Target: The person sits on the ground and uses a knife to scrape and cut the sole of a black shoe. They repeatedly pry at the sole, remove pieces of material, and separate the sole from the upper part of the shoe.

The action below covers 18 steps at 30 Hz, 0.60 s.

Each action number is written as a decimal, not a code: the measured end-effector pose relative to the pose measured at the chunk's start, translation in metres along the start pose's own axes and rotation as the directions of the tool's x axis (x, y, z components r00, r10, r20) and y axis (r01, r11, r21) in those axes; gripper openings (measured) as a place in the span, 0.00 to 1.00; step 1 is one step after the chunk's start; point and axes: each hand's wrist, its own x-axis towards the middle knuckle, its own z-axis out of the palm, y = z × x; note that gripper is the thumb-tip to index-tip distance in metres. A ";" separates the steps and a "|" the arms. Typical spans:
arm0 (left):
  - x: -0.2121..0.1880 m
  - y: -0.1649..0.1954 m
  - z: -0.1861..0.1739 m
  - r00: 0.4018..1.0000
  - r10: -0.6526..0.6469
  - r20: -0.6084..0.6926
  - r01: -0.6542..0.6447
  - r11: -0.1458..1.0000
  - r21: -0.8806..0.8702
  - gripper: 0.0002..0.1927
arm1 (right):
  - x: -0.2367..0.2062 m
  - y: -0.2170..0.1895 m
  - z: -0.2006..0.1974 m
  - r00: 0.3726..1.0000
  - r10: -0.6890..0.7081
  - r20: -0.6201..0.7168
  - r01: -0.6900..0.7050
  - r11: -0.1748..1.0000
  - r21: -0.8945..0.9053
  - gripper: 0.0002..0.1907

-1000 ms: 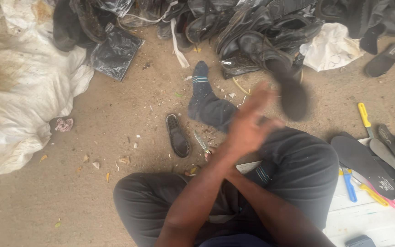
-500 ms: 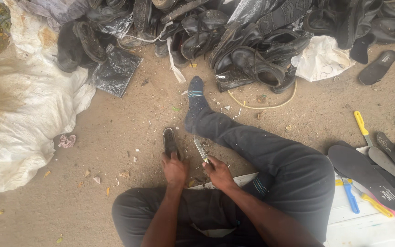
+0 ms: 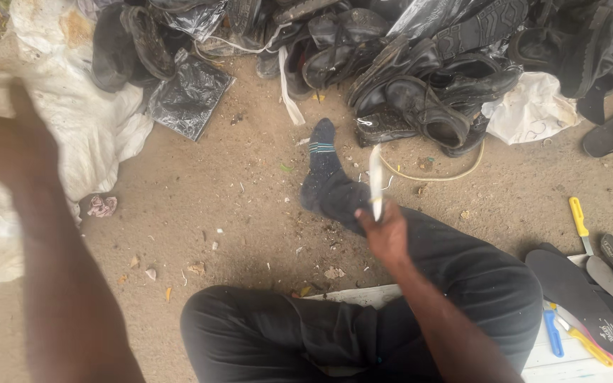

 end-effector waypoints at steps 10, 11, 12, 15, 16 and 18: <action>-0.371 0.122 0.082 0.683 -0.029 0.730 0.624 0.541 -0.563 0.29 | 0.235 0.034 -0.098 0.998 0.002 -0.063 -0.060 0.347 -0.936 0.28; -0.379 0.118 0.084 0.659 -0.066 0.750 0.643 0.568 -0.514 0.26 | 0.229 0.035 -0.096 0.998 0.024 -0.058 -0.063 0.344 -0.937 0.25; -0.383 0.115 0.086 0.636 -0.092 0.766 0.654 0.592 -0.472 0.23 | 0.218 0.025 -0.093 0.998 0.038 -0.044 -0.055 0.396 -0.917 0.22; -0.381 0.112 0.097 0.681 -0.001 0.732 0.609 0.557 -0.566 0.20 | 0.155 -0.010 -0.075 0.993 0.112 -0.026 -0.096 0.679 -0.728 0.17; -0.381 0.114 0.100 0.719 0.058 0.693 0.570 0.521 -0.635 0.19 | 0.123 -0.021 -0.063 0.988 0.153 -0.024 -0.141 0.825 -0.547 0.18; -0.384 0.121 0.104 0.667 0.154 0.729 0.696 0.222 -0.683 0.27 | 0.051 -0.032 -0.024 0.996 0.086 0.032 -0.072 0.947 -0.314 0.16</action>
